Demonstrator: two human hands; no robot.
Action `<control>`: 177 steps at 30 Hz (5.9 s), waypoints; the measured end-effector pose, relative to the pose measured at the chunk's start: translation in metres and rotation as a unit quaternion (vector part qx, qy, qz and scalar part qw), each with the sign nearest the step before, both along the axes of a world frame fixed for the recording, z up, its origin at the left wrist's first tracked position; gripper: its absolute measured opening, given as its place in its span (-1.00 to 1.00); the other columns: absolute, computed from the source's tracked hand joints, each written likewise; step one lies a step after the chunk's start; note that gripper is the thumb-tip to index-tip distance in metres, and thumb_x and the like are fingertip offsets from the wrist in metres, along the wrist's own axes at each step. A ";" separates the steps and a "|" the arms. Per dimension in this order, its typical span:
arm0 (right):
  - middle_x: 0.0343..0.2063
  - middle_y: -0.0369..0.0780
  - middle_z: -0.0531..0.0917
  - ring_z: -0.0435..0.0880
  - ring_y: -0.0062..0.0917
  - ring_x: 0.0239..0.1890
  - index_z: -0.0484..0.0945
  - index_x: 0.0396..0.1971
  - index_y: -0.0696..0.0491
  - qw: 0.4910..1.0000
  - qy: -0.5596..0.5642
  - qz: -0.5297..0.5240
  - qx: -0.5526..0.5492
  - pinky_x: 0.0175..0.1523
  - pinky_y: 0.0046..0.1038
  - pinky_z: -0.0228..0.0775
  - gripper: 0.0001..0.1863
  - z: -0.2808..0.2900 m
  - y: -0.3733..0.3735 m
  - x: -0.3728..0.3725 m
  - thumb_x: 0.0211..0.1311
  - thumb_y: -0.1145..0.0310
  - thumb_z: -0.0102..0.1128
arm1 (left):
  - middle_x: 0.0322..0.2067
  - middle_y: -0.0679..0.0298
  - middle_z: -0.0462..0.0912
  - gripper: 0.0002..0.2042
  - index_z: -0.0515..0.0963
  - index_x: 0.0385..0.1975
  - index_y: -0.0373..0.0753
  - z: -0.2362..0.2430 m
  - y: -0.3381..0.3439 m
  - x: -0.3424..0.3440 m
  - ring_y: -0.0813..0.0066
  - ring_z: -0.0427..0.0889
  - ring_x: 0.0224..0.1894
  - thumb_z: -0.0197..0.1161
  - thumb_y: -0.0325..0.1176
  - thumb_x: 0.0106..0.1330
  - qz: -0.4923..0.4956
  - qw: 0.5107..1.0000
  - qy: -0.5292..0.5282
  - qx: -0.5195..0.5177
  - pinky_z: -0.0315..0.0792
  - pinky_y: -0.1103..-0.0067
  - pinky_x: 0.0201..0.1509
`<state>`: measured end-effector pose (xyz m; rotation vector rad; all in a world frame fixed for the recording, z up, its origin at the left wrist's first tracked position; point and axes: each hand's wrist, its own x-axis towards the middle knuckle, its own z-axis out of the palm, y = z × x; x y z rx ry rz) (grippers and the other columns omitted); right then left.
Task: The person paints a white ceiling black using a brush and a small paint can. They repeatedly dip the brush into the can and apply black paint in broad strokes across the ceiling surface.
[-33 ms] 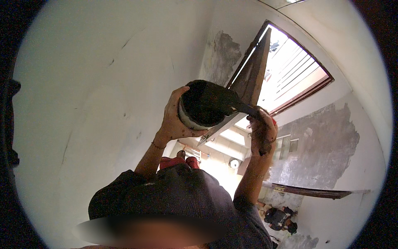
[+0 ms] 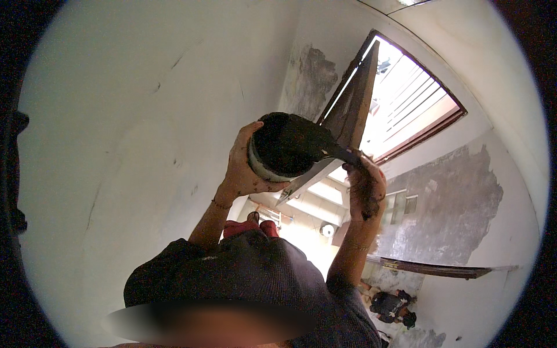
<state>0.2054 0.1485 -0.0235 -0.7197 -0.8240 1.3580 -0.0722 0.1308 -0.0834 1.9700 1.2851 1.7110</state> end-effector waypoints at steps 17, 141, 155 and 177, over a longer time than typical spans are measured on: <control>0.10 0.14 0.53 0.60 -0.37 0.17 0.42 0.09 0.49 0.972 0.172 0.126 -0.094 0.25 -0.60 0.60 -0.68 0.026 -0.005 -0.042 0.48 0.58 0.01 | 0.22 -0.02 0.42 0.20 0.17 0.38 -0.17 -0.008 -0.021 -0.046 -0.02 0.49 0.25 0.77 -0.05 -0.38 0.052 0.999 -0.008 -0.013 0.46 0.17 0.30; -0.51 -0.05 0.66 0.73 -0.16 -0.41 0.52 -0.35 0.12 0.225 -0.802 -0.374 0.408 -0.28 -0.18 0.60 -0.90 0.230 0.340 -0.030 0.35 0.44 0.09 | 0.26 -0.03 0.41 0.31 0.11 0.42 0.00 -0.022 -0.112 -0.093 0.04 0.47 0.30 0.84 -0.10 -0.50 0.012 0.998 -0.051 -0.043 0.43 0.19 0.36; -0.50 -0.10 0.62 0.69 -0.20 -0.46 0.51 -0.29 0.10 0.194 -0.776 -0.415 0.433 -0.35 -0.20 0.57 -0.94 0.268 0.249 -0.033 0.36 0.44 0.10 | 0.30 -0.04 0.38 0.34 0.15 0.41 -0.02 -0.037 -0.107 -0.091 0.01 0.45 0.32 0.86 -0.08 -0.59 -0.036 0.992 -0.113 -0.040 0.39 0.17 0.39; -0.51 -0.18 0.56 0.64 -0.24 -0.46 0.56 -0.27 0.09 0.259 -0.711 -0.415 0.505 -0.34 -0.22 0.55 -0.92 0.220 0.275 -0.032 0.28 0.45 0.22 | 0.21 -0.09 0.45 0.21 0.24 0.35 -0.02 -0.029 -0.104 -0.095 -0.11 0.48 0.27 0.80 0.07 -0.46 -0.020 0.991 -0.134 -0.009 0.45 0.13 0.31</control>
